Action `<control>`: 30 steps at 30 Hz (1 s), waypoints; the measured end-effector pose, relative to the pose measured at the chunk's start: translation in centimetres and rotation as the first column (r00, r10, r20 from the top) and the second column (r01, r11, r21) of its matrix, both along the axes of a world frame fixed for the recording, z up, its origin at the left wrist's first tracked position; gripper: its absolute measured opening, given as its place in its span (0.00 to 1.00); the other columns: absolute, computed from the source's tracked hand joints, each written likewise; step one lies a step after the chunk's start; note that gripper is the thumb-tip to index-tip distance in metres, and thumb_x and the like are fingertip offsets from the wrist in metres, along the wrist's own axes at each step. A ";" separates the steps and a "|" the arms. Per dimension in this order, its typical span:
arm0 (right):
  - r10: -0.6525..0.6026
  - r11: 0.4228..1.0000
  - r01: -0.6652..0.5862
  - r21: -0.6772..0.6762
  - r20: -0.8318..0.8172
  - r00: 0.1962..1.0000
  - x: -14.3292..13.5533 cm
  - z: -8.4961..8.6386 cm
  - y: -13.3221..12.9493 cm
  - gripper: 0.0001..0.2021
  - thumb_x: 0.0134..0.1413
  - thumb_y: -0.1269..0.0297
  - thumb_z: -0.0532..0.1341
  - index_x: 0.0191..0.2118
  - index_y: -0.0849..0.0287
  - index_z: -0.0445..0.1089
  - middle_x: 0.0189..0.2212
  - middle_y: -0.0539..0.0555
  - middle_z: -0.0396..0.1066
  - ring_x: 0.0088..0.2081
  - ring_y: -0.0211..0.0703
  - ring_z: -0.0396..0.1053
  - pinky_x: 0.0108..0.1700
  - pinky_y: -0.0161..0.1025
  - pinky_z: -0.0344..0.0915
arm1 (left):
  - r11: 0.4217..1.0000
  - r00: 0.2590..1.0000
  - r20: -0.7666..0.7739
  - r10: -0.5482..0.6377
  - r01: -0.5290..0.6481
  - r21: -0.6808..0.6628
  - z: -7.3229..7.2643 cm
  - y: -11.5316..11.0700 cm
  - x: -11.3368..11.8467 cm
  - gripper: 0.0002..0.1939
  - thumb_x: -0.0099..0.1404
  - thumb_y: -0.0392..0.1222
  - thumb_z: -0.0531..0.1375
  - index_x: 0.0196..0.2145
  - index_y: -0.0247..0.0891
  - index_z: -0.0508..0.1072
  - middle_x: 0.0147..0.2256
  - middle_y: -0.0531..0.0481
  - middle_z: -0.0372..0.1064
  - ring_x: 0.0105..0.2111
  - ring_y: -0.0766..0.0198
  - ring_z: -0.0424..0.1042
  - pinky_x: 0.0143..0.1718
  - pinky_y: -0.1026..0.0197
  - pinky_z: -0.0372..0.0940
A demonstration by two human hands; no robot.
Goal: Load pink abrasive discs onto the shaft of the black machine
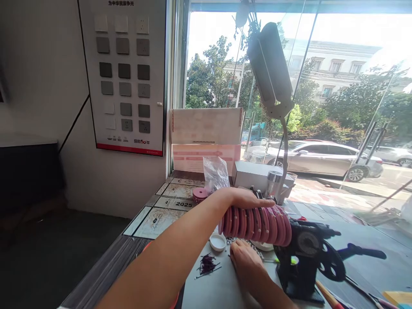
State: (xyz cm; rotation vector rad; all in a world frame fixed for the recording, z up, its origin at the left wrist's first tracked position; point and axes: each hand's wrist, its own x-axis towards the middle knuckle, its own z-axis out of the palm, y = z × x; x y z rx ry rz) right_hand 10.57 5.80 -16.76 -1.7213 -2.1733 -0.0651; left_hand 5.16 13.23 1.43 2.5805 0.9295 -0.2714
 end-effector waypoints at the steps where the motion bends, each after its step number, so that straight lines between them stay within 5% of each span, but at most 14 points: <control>1: 0.019 1.000 -0.019 -0.002 -0.003 1.000 -0.7 0.0 -0.4 0.13 0.48 0.81 0.50 0.28 0.60 0.69 0.29 0.57 0.71 0.33 0.46 0.68 0.36 0.37 0.60 | 1.000 1.000 -0.001 -0.002 0.002 0.001 0.1 0.0 0.0 0.44 0.55 0.69 0.36 0.53 0.30 0.62 0.55 0.38 0.56 0.54 0.49 0.55 0.54 0.51 0.51; 6: 0.066 0.998 -0.066 0.008 -0.066 0.996 -2.5 0.5 -1.4 0.12 0.49 0.79 0.52 0.28 0.58 0.69 0.29 0.52 0.72 0.32 0.42 0.69 0.34 0.33 0.61 | 1.000 1.000 -0.009 0.005 -0.005 0.006 0.2 -0.1 -0.1 0.43 0.56 0.69 0.36 0.53 0.32 0.62 0.56 0.40 0.56 0.54 0.50 0.56 0.54 0.52 0.52; 11: -0.049 0.998 0.052 0.022 -0.131 0.990 1.3 0.9 0.3 0.09 0.53 0.74 0.51 0.33 0.61 0.69 0.28 0.54 0.73 0.32 0.44 0.70 0.34 0.36 0.61 | 1.000 1.000 0.001 -0.003 0.003 0.001 0.1 -0.1 0.0 0.45 0.55 0.70 0.36 0.53 0.30 0.62 0.56 0.38 0.55 0.53 0.48 0.56 0.53 0.50 0.52; 15: -0.048 0.998 0.053 0.045 -0.111 0.993 3.2 0.0 0.6 0.08 0.50 0.75 0.53 0.28 0.59 0.68 0.27 0.52 0.72 0.32 0.43 0.69 0.33 0.36 0.61 | 1.000 1.000 0.000 -0.002 0.002 -0.008 0.1 -0.1 -0.1 0.44 0.55 0.69 0.36 0.53 0.31 0.61 0.55 0.39 0.56 0.53 0.49 0.56 0.53 0.51 0.52; 25: -0.069 0.985 0.071 0.156 -0.015 0.997 1.5 -2.0 0.8 0.11 0.48 0.78 0.49 0.23 0.58 0.62 0.22 0.55 0.69 0.26 0.45 0.68 0.28 0.37 0.59 | 1.000 1.000 -0.006 0.003 -0.003 0.002 0.2 -0.2 0.0 0.44 0.55 0.69 0.36 0.54 0.31 0.60 0.56 0.41 0.55 0.55 0.49 0.55 0.54 0.52 0.50; 28: -0.020 0.988 0.021 0.155 -0.011 1.000 1.3 -0.6 -1.5 0.10 0.44 0.80 0.50 0.23 0.58 0.62 0.21 0.54 0.69 0.24 0.43 0.68 0.26 0.36 0.60 | 1.000 1.000 -0.004 0.007 -0.007 0.006 0.1 -0.2 -0.1 0.44 0.55 0.69 0.36 0.53 0.31 0.62 0.56 0.40 0.56 0.54 0.48 0.56 0.53 0.51 0.52; 30: 0.070 0.982 -0.067 0.175 -0.016 0.997 1.8 2.0 -4.0 0.09 0.45 0.78 0.51 0.26 0.57 0.62 0.22 0.51 0.67 0.24 0.39 0.67 0.26 0.33 0.61 | 1.000 1.000 0.008 0.003 -0.003 0.014 0.2 -0.4 -0.1 0.44 0.55 0.69 0.36 0.53 0.30 0.62 0.56 0.38 0.55 0.54 0.48 0.56 0.53 0.51 0.52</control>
